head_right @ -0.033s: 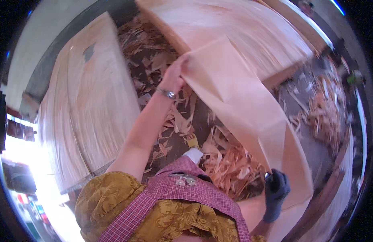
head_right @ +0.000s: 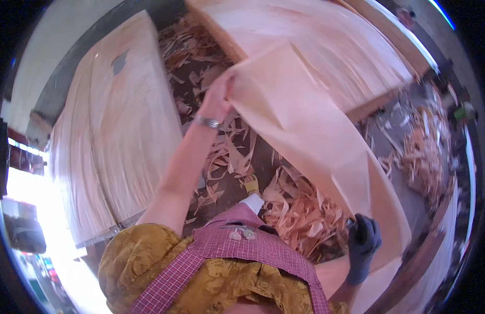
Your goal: The person patches a hole in a wood veneer sheet by cutting a matching piece from a scrap, fitting it into the opening, and securing it with tape using a utility knife.
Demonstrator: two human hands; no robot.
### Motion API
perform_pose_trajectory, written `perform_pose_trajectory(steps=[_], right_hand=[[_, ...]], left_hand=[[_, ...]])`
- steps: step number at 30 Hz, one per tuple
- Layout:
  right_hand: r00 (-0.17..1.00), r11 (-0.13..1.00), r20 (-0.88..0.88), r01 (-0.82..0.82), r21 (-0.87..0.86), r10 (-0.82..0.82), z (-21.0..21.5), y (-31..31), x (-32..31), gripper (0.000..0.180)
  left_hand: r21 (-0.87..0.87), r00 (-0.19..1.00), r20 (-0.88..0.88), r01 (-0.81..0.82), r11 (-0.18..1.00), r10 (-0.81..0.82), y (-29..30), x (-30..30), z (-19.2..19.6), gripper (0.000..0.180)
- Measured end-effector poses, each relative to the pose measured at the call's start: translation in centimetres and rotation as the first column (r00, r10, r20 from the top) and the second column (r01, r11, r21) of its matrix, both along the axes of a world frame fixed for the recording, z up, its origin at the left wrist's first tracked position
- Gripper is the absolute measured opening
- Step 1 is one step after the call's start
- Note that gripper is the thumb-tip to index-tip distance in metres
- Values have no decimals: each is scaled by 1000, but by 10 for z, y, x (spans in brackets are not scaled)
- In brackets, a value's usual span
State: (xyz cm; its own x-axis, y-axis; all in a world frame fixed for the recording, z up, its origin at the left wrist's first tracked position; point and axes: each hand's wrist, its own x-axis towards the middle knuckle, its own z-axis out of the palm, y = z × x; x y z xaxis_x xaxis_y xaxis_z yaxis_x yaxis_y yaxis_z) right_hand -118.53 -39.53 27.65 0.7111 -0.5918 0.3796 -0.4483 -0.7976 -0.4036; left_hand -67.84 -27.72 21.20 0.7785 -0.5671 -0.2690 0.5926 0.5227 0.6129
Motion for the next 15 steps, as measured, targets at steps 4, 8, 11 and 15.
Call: perform_pose_trajectory(steps=[4, 8, 11, 15], right_hand=[[962, 962, -133, -252, -104, 237, 40, -79, 169, 26], [903, 893, -87, -429, -136, 421, 71, -121, 313, 30], [841, 840, -114, -538, -74, 529, 84, -134, 419, 28], [747, 748, -83, -663, -26, 659, 88, -153, 554, 27]], left_hand=[[13, 948, -13, -318, 948, 318, 103, 99, 19, 29], [-72, 911, 19, -411, 909, 413, 151, 158, 49, 39], [-82, 808, 33, -584, 808, 588, 186, 188, 68, 42], [-63, 653, 84, -751, 657, 753, 228, 243, 73, 37]])
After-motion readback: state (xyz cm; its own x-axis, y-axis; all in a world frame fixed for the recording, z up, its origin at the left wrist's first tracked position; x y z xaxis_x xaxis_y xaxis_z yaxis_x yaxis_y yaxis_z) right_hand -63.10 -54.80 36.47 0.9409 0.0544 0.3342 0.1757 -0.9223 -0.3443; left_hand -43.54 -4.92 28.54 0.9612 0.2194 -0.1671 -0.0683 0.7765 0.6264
